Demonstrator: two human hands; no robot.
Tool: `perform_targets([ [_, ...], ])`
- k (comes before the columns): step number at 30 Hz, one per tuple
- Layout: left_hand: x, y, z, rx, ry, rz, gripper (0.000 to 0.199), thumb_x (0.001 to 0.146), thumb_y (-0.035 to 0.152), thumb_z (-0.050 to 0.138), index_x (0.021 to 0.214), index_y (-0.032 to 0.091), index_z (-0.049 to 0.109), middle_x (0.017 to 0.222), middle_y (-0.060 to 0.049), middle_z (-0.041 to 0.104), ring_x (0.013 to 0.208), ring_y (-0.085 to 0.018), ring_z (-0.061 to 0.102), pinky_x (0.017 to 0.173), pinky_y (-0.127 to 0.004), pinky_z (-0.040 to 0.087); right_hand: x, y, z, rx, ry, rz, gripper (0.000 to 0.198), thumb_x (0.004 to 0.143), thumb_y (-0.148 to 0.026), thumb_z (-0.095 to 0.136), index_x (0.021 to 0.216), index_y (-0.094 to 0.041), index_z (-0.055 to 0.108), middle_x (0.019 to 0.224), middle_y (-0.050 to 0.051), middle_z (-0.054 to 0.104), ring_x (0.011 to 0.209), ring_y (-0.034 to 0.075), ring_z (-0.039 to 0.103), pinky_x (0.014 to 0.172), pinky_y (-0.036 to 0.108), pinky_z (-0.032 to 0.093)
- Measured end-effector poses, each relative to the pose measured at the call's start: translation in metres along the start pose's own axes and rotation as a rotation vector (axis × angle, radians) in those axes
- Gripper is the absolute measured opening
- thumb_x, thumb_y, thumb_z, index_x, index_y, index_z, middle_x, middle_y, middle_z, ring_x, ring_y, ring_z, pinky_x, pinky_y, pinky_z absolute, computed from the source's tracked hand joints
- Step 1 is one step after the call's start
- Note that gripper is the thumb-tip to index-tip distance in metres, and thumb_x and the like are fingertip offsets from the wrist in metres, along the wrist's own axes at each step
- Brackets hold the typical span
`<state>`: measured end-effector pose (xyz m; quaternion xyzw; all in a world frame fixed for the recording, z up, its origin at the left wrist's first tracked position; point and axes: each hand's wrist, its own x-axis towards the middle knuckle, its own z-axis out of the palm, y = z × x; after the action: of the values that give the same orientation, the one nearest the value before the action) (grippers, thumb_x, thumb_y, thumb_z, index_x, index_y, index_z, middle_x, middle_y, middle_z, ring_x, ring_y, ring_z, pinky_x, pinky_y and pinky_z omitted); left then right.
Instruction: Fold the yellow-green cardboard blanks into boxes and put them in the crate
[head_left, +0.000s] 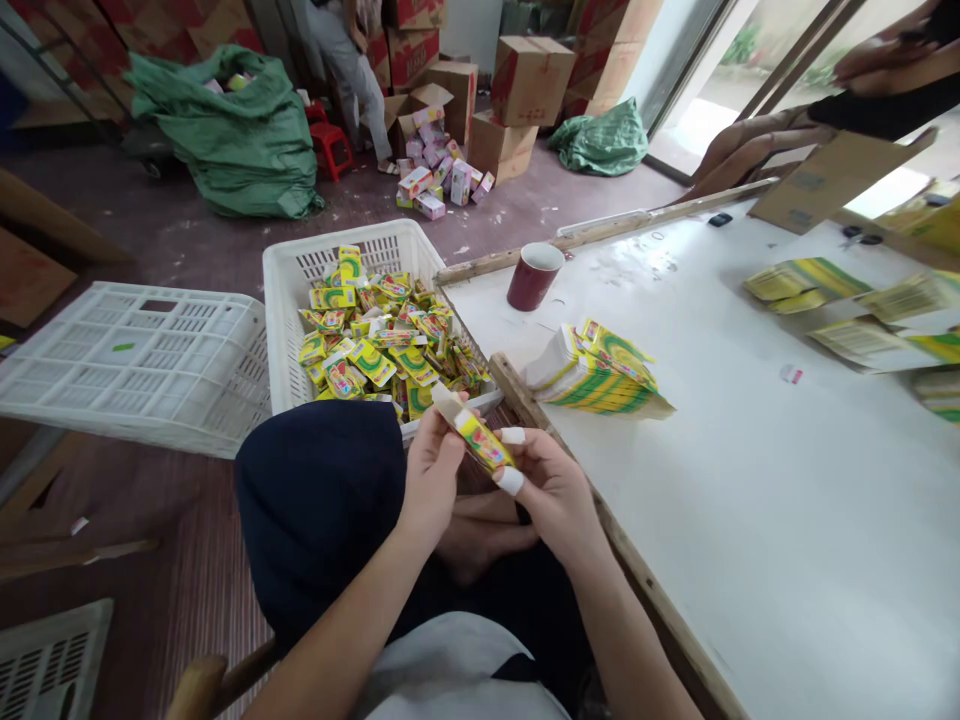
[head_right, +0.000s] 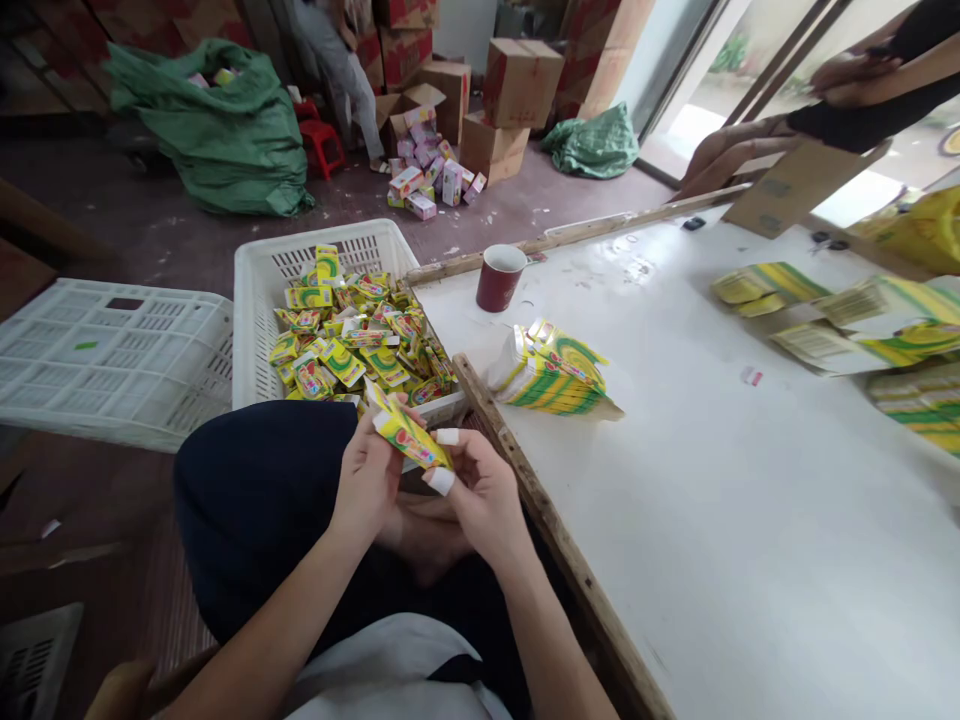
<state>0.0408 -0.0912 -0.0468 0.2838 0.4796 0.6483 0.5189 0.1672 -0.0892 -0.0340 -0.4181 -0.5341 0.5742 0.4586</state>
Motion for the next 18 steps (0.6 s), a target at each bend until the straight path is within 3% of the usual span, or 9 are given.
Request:
perform_targets([
  [3,-0.001,0.000,-0.005,-0.007,0.022,0.002,0.033,0.070,0.046,0.078,0.088,0.020,0.069,0.082,-0.001,0.072,0.076,-0.017,0.067,0.073,-0.029,0.055,-0.001,-0.002,-0.010,-0.081,0.013,0.006,0.014,0.083,-0.033,0.065,0.093,-0.023,0.067,0.081,0.001,0.073,0.073,0.020,0.070,0.069,0.034,0.059],
  [5,0.003,0.004,-0.012,0.036,0.016,-0.012,0.033,0.069,0.046,0.079,0.085,0.019,0.070,0.078,-0.002,0.073,0.073,-0.018,0.068,0.072,-0.030,0.055,-0.001,-0.004,-0.017,-0.248,0.043,-0.080,0.011,0.085,-0.029,0.062,0.089,-0.023,0.070,0.081,0.001,0.074,0.072,0.020,0.069,0.067,0.034,0.058],
  [9,0.013,0.028,-0.029,0.083,-0.105,0.119,0.054,0.070,0.059,0.074,0.105,0.020,0.068,0.107,-0.010,0.073,0.102,-0.025,0.068,0.093,-0.037,0.051,0.000,-0.013,-0.036,-0.728,0.143,-0.408,0.022,0.087,-0.017,0.052,0.088,-0.028,0.072,0.085,0.002,0.073,0.079,0.022,0.066,0.072,0.037,0.054],
  [12,0.013,0.047,-0.032,0.329,-0.266,0.180,0.078,0.052,0.051,0.087,0.120,0.021,0.062,0.125,-0.014,0.065,0.123,-0.032,0.057,0.105,-0.042,0.043,-0.001,-0.021,-0.041,-0.974,0.056,-0.606,0.032,0.089,-0.010,0.048,0.091,-0.032,0.072,0.086,0.001,0.074,0.082,0.022,0.064,0.084,0.042,0.050],
  [15,0.006,0.049,-0.024,0.693,-0.435,0.114,0.079,0.042,0.034,0.093,0.115,0.022,0.063,0.117,-0.011,0.068,0.112,-0.035,0.062,0.098,-0.045,0.047,-0.006,-0.024,-0.033,-0.999,-0.118,-0.684,0.032,0.090,-0.010,0.051,0.096,-0.035,0.069,0.092,-0.002,0.075,0.092,0.021,0.064,0.103,0.048,0.040],
  [16,0.003,0.046,-0.021,0.775,-0.452,0.092,0.073,0.047,0.033,0.091,0.113,0.022,0.063,0.111,-0.010,0.069,0.105,-0.033,0.064,0.093,-0.044,0.049,-0.008,-0.023,-0.029,-0.968,-0.110,-0.679,0.031,0.090,-0.011,0.053,0.101,-0.036,0.068,0.101,-0.002,0.074,0.101,0.022,0.063,0.108,0.050,0.035],
  [18,-0.001,0.037,-0.016,0.866,-0.419,0.091,0.061,0.058,0.034,0.084,0.114,0.023,0.061,0.103,-0.007,0.070,0.095,-0.030,0.066,0.085,-0.041,0.051,-0.011,-0.019,-0.025,-0.836,0.040,-0.598,0.035,0.088,-0.018,0.058,0.119,-0.035,0.061,0.125,0.003,0.066,0.121,0.026,0.055,0.112,0.055,0.032],
])
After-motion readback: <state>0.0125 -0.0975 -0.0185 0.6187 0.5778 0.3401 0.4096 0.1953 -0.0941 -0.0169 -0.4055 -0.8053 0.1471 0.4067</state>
